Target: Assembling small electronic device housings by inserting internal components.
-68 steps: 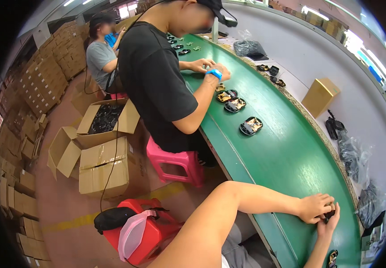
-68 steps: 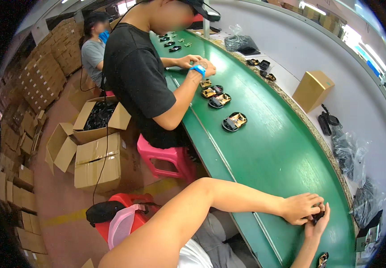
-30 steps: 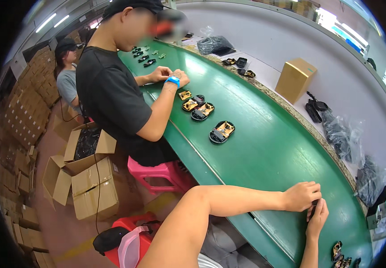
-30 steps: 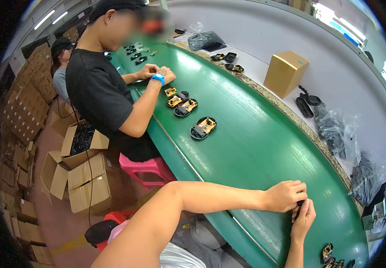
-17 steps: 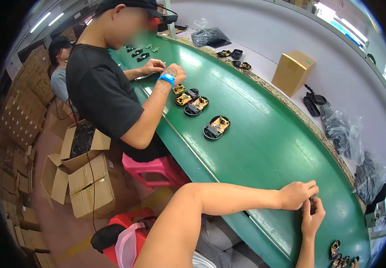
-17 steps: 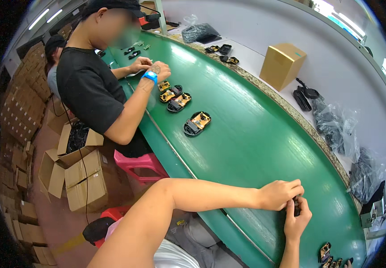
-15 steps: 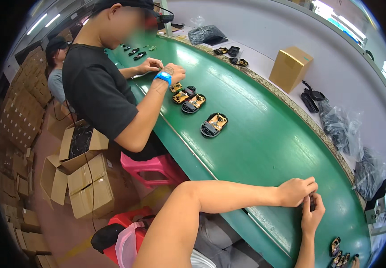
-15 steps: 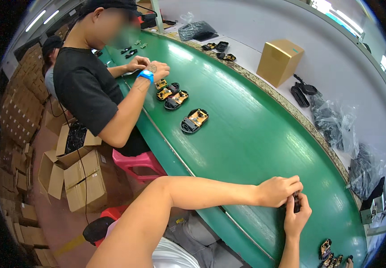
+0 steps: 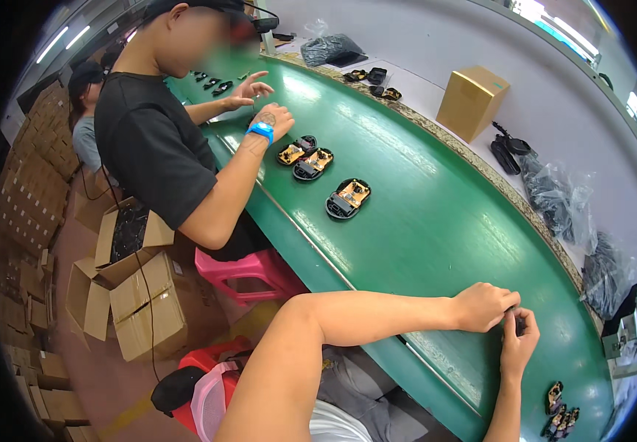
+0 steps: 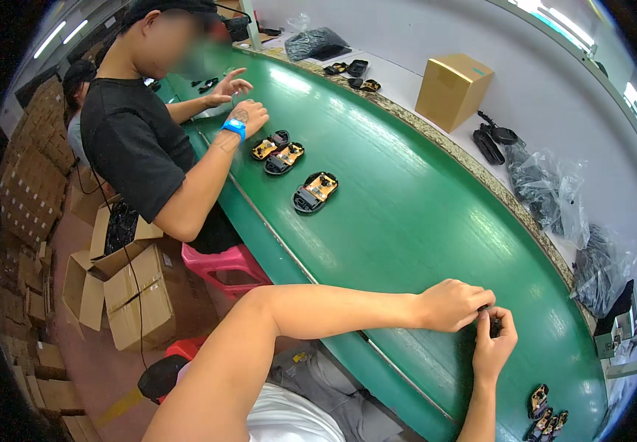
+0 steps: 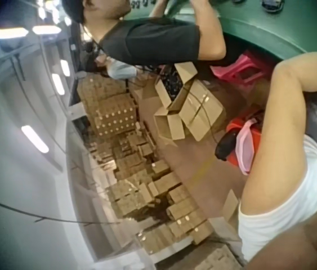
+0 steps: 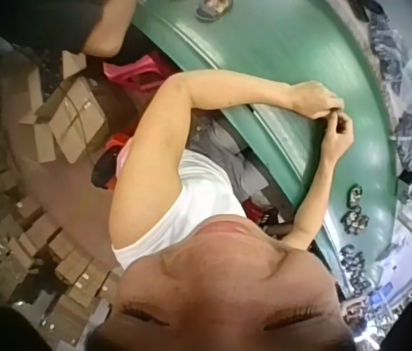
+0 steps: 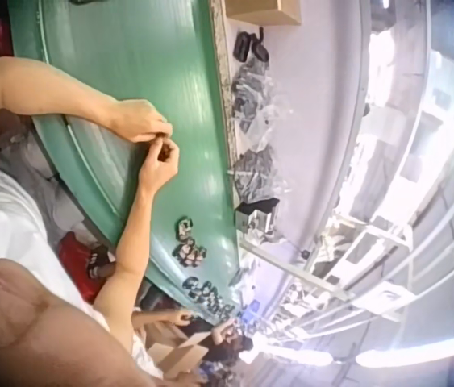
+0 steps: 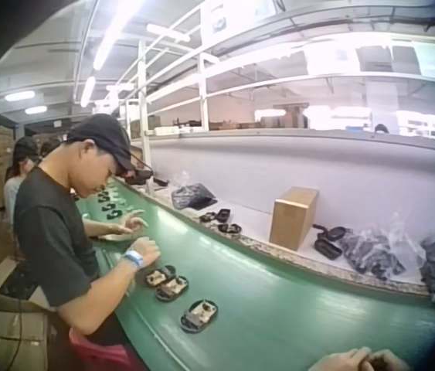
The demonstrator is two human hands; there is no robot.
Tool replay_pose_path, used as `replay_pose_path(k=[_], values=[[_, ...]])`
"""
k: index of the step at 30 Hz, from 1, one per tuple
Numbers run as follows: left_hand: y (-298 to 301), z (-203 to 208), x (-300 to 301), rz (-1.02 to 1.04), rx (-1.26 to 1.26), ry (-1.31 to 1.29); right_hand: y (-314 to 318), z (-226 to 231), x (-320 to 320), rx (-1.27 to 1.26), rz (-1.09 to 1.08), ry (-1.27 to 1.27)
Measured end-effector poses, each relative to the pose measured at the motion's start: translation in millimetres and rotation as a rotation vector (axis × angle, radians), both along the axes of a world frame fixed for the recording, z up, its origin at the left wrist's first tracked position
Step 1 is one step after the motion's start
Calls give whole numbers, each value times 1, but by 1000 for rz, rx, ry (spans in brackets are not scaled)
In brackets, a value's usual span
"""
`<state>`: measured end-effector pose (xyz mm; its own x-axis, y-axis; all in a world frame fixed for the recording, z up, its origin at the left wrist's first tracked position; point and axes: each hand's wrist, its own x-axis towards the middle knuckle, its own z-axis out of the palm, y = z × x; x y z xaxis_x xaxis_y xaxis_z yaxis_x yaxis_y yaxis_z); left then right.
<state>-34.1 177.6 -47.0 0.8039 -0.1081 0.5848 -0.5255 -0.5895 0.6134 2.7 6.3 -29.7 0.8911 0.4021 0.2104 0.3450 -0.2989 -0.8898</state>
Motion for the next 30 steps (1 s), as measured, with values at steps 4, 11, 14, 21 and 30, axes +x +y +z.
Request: replay_pose_path(k=[4, 11, 14, 21, 30], values=[[-1, -1, 1, 18, 41, 4, -3, 3, 0, 3, -27, 61], [3, 10, -2, 73, -22, -110, 2, 11, 3, 20, -40, 114], [-1, 11, 1, 60, -78, -135, -5, 14, 4, 74, -29, 168], [2, 5, -6, 40, -173, 3, -13, 10, -8, 132, -13, 244], [19, 9, 4, -134, -115, 5, -14, 25, 4, 92, 53, 348]])
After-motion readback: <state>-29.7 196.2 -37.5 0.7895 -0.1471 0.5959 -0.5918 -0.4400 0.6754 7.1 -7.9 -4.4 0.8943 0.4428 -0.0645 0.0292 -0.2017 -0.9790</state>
